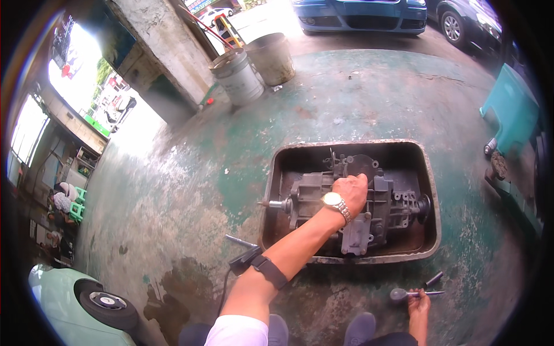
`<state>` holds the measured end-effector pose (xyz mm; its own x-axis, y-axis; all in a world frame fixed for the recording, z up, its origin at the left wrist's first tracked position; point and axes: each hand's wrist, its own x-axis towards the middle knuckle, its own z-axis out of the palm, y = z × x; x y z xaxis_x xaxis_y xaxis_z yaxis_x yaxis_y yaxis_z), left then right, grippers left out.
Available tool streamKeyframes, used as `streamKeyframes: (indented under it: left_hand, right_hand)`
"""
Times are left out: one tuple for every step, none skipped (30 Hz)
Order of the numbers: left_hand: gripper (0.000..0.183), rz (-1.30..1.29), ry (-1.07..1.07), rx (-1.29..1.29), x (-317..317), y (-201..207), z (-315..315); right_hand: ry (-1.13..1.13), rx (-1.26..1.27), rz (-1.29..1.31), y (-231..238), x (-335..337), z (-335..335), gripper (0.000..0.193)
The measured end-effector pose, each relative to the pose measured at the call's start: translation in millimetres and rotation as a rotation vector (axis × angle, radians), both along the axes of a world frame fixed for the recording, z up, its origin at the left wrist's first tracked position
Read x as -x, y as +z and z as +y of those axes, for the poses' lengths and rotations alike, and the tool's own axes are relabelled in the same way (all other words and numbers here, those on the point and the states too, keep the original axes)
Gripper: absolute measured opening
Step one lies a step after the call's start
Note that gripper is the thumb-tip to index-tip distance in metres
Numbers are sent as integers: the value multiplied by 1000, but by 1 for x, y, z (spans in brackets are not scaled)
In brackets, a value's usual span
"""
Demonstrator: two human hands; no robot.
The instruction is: The person uses a ratchet wrench to loosen and remove bolts from a metal cover on a disassembled engine block. Another person assists by holding the engine and handing over parts. The cover is removed and set aside.
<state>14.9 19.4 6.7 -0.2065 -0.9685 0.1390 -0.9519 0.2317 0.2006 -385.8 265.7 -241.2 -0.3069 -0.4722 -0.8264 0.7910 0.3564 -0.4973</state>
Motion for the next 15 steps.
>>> streamKeyframes:
  left_hand:
    - [9,20,5,-8,0,1,1]
    - [8,11,31,-13,1,3,0]
    - [8,11,53,-33,3,3,2]
    - [10,12,65,-51,3,2,0]
    - [13,-57,71,-50,3,0,-2]
    - [19,-45,27,71,3,-2,0]
    - [26,-31,27,55,3,-5,1]
    - [32,-21,37,106,5,-6,1]
    - [35,-5,61,51,4,-6,-1]
    - [33,-37,80,18,6,-7,0]
    - [32,-67,106,68,5,-6,2]
    - [33,-63,129,35,3,-3,3]
    - [34,-55,150,45,1,-2,5]
    - [31,-45,173,41,0,-1,6]
    - [30,-39,159,89,-2,-1,6]
  right_hand:
    - [-5,14,-17,-3,0,0,16]
    - [-23,-1,2,-5,2,0,17]
    - [-22,7,-21,-7,5,0,21]
    - [-133,78,-122,-13,3,0,21]
    - [-102,53,-83,-14,5,3,20]
    - [-83,38,-58,-16,5,3,23]
    - [-46,37,-80,-15,7,6,21]
    - [-28,35,-103,-13,6,4,20]
    - [23,3,-129,-6,7,5,19]
    - [102,-45,-75,2,5,4,18]
    - [175,-72,-61,12,2,3,18]
    - [308,-117,-2,27,0,1,17]
    - [447,-106,8,43,-2,-2,17]
    - [565,-104,137,57,-5,-5,16]
    - [689,-40,242,68,-10,-11,16]
